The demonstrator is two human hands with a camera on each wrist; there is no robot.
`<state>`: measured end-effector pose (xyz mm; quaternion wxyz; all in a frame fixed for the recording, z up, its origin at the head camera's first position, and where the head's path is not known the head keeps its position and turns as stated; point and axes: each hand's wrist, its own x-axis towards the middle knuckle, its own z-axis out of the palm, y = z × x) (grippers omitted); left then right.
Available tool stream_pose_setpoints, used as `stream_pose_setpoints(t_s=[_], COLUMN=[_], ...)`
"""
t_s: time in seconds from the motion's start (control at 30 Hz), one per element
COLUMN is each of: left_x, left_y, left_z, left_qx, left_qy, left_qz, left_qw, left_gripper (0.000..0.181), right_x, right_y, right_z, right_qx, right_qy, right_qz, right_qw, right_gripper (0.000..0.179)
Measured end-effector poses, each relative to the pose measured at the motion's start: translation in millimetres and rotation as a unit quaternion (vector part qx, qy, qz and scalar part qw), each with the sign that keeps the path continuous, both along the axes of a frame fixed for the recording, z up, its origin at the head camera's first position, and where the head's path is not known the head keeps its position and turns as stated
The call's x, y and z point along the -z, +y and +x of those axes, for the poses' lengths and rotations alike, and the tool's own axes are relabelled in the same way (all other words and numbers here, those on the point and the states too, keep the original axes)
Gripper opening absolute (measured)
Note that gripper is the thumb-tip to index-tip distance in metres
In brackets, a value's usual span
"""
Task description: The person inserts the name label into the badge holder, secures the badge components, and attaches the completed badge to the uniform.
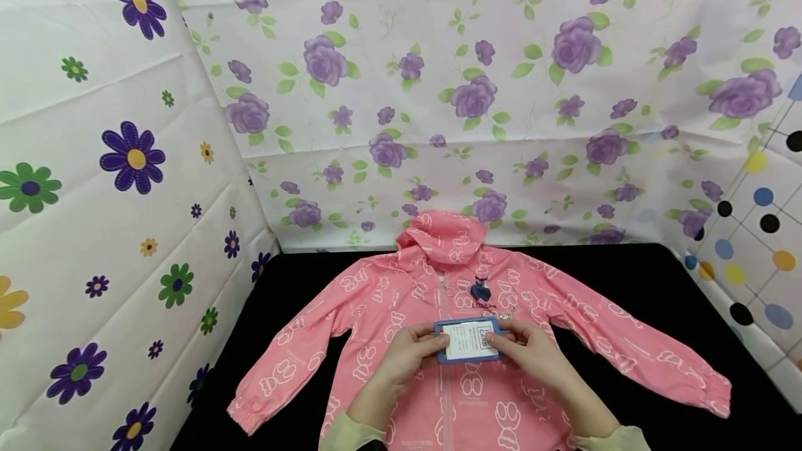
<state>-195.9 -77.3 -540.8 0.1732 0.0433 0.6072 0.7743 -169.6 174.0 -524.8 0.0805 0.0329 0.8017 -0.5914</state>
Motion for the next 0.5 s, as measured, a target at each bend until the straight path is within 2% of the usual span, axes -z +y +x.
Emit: stream_pose_setpoints(t_s=[0.13,0.33,0.5], left_x=[-0.4,-1.7,-1.1], left_y=[-0.8,-1.9,-2.0], left_z=[-0.5,-0.6,-1.0], left_qx=[-0.001,0.001,0.005], left_qy=[-0.001,0.002,0.002], left_qz=[0.002,0.003,0.004], left_qw=[1.0,1.0,1.0], left_gripper=[0.039,0.039,0.036], right_x=[-0.1,-0.1,-0.3], right_y=[3.6,7.0,6.8], right_z=[0.5,-0.4,0.0], right_qx=[-0.008,-0.065,-0.061], right_qy=[-0.006,0.016,0.01], right_qz=[-0.013,-0.049,-0.039], right_qw=[0.9999,0.9966,0.9973], right_gripper=[0.056,0.045,0.048])
